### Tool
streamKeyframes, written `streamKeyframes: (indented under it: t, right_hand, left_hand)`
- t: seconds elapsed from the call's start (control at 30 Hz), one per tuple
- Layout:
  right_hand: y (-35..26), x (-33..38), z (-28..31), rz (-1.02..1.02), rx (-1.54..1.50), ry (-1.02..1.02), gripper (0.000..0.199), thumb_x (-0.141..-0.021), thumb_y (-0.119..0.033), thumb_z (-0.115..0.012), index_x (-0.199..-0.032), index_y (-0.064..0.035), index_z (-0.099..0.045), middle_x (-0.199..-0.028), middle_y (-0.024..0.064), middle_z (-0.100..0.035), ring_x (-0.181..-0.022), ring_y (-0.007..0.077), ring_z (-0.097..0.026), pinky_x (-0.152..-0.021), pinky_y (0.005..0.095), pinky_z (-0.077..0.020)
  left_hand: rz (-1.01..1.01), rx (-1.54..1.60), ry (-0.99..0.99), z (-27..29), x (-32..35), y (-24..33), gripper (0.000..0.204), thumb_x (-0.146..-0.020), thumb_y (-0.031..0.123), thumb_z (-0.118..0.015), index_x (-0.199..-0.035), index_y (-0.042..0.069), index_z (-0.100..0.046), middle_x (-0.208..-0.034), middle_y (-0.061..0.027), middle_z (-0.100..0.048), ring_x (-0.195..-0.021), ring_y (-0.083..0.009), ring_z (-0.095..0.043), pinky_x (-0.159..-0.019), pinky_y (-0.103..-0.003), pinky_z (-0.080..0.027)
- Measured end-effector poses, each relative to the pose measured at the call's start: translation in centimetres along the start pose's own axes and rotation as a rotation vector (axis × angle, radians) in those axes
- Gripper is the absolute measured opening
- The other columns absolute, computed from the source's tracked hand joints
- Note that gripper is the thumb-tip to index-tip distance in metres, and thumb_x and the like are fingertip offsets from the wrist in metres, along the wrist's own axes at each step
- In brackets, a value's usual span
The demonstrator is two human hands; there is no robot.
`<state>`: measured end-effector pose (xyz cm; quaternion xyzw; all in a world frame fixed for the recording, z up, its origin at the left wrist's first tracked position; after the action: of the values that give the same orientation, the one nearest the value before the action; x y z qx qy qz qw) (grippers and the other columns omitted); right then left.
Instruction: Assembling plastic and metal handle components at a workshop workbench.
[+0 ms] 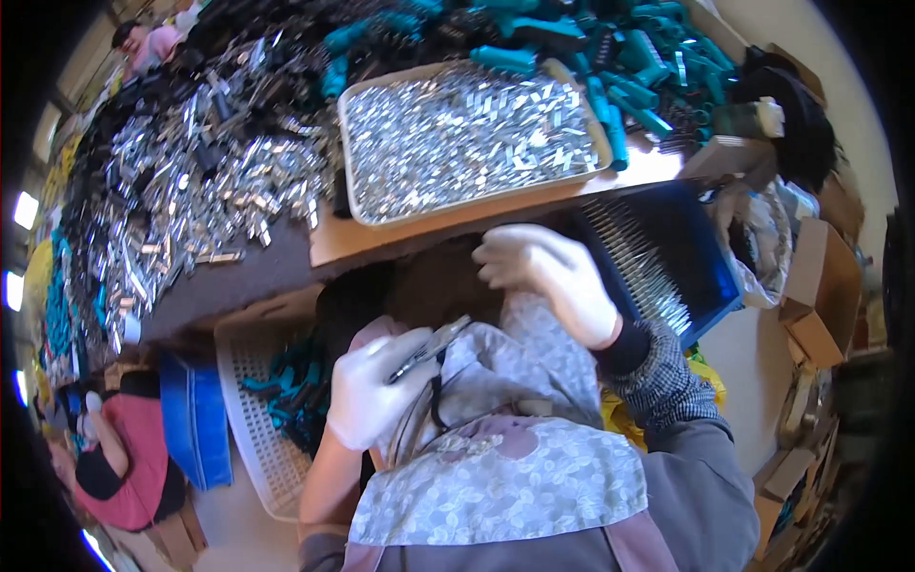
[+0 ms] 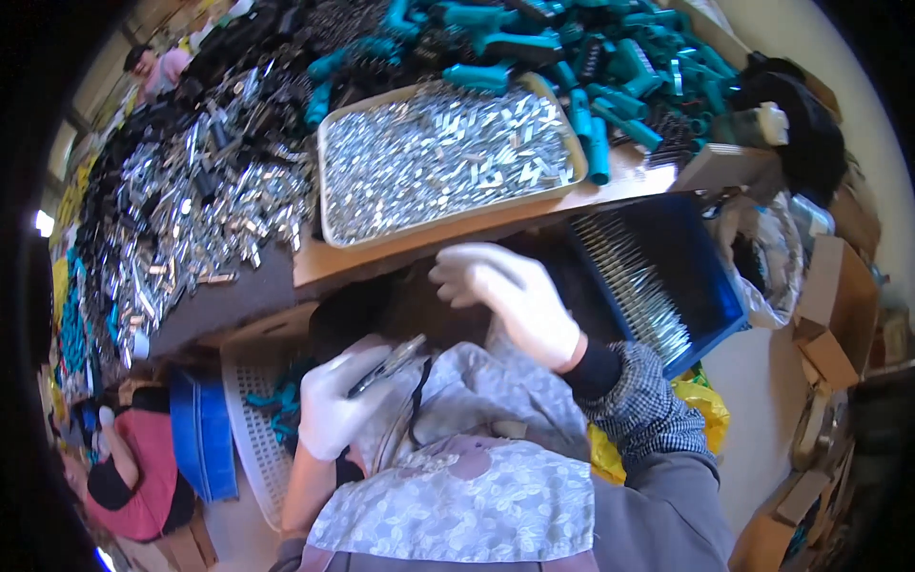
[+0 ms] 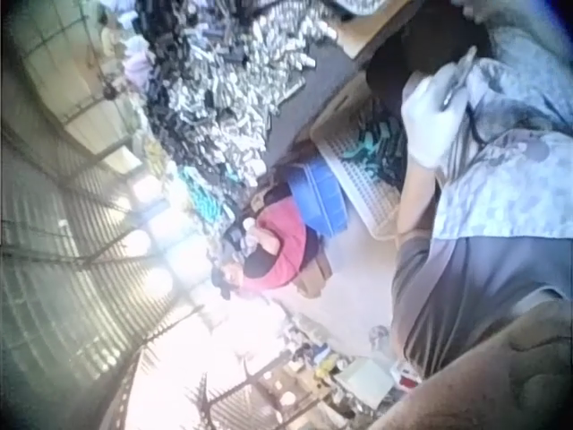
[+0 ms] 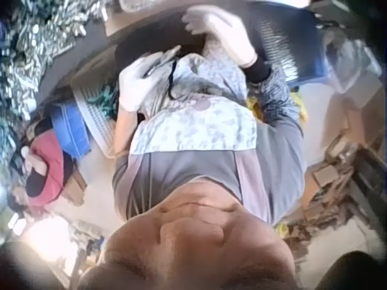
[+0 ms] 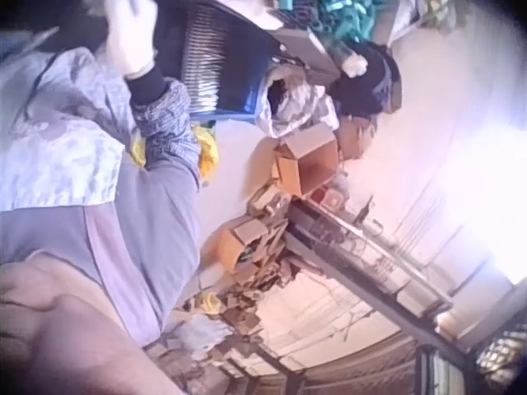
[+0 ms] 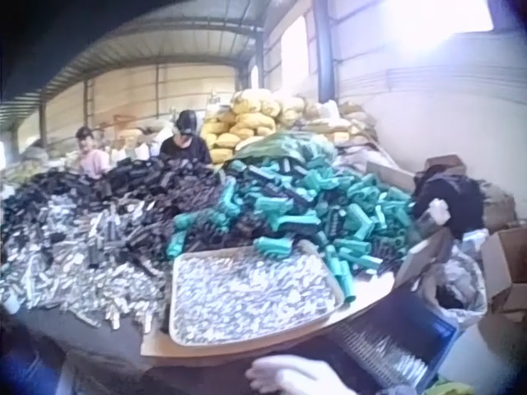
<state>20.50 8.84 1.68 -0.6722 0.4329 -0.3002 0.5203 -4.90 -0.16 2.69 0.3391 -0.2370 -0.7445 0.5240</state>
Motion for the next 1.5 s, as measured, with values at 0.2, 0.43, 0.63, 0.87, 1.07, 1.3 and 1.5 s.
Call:
streamKeyframes:
  t: [0.2,0.43,0.63,0.87,1.07,1.3,1.5]
  right_hand:
    - [-6.4,-4.2,11.6,0.682,1.641,0.672,0.014,-0.083,-0.015,-0.074,-0.096,-0.0088,-0.071,-0.091,0.0099,-0.066,-0.091,0.0327,-0.063,-0.078,0.0426,-0.0505]
    - [-5.5,-5.8,15.2,-0.009,1.913,0.668,0.044,-0.086,-0.040,-0.072,-0.122,-0.0170,-0.062,-0.103,0.0101,-0.070,-0.102,0.0322,-0.068,-0.090,0.0675,-0.0430]
    - [-6.1,-5.5,18.1,0.017,1.834,0.654,0.035,-0.088,-0.036,-0.068,-0.116,-0.0168,-0.062,-0.099,0.0131,-0.071,-0.097,0.0358,-0.069,-0.086,0.0599,-0.0490]
    - [-12.5,-3.4,18.9,0.233,1.552,0.902,0.035,-0.081,-0.028,-0.068,-0.107,-0.0046,-0.067,-0.100,0.0197,-0.071,-0.092,0.0386,-0.068,-0.082,0.0439,-0.0538]
    - [-7.8,-4.2,22.7,0.284,1.045,0.691,0.031,-0.079,-0.021,-0.074,-0.103,-0.0018,-0.066,-0.086,0.0078,-0.070,-0.079,0.0188,-0.065,-0.078,0.0347,-0.0522]
    - [-4.6,2.4,6.1,0.095,0.296,0.175,0.064,-0.096,-0.048,-0.061,-0.134,0.0032,-0.052,-0.099,0.0106,-0.065,-0.076,0.0143,-0.063,-0.068,0.0270,-0.0497]
    - [-3.0,2.3,1.0,-0.364,0.533,-0.291,0.057,-0.086,-0.038,-0.079,-0.125,0.0013,-0.067,-0.091,0.0050,-0.066,-0.072,0.0090,-0.062,-0.065,0.0253,-0.0512]
  left_hand:
    - [0.192,0.021,-0.026,0.0,1.0,0.4,0.032,-0.074,0.007,-0.077,-0.104,-0.001,-0.075,-0.092,-0.0190,-0.073,-0.083,-0.0300,-0.073,-0.076,-0.034,-0.055]
    - [0.174,0.059,-0.028,-1.3,0.7,0.4,0.029,-0.077,0.011,-0.078,-0.103,-0.001,-0.074,-0.095,-0.0176,-0.074,-0.086,-0.0294,-0.074,-0.078,-0.034,-0.056]
    - [0.196,0.054,-0.080,-1.3,0.3,1.1,0.031,-0.077,0.011,-0.078,-0.106,-0.001,-0.074,-0.098,-0.0174,-0.074,-0.089,-0.0296,-0.074,-0.081,-0.034,-0.057]
    - [0.221,0.057,-0.090,-1.4,0.6,0.4,0.032,-0.078,0.011,-0.077,-0.107,0.000,-0.074,-0.100,-0.0171,-0.074,-0.091,-0.0299,-0.074,-0.083,-0.033,-0.057]
    - [0.120,0.088,-0.123,-1.5,0.2,0.5,0.033,-0.079,0.013,-0.078,-0.111,0.003,-0.074,-0.097,-0.0160,-0.074,-0.087,-0.0293,-0.074,-0.079,-0.035,-0.056]
    - [0.131,0.042,-0.030,0.1,0.8,-1.0,0.037,-0.078,0.018,-0.080,-0.111,0.003,-0.074,-0.094,-0.0163,-0.073,-0.084,-0.0315,-0.072,-0.076,-0.036,-0.056]
    - [-0.107,-0.054,-0.036,1.1,0.1,-1.2,0.036,-0.077,0.020,-0.081,-0.110,0.007,-0.074,-0.089,-0.0126,-0.072,-0.077,-0.0293,-0.070,-0.069,-0.037,-0.056]
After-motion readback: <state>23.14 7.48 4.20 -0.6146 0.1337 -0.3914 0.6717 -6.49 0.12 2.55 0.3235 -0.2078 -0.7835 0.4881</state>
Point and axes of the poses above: each hand's wrist, its own x-axis away from the middle knuckle, its own z-axis out of the back of the hand, y = z × x, the point moved 1 cm from there along -x, towards the middle knuckle
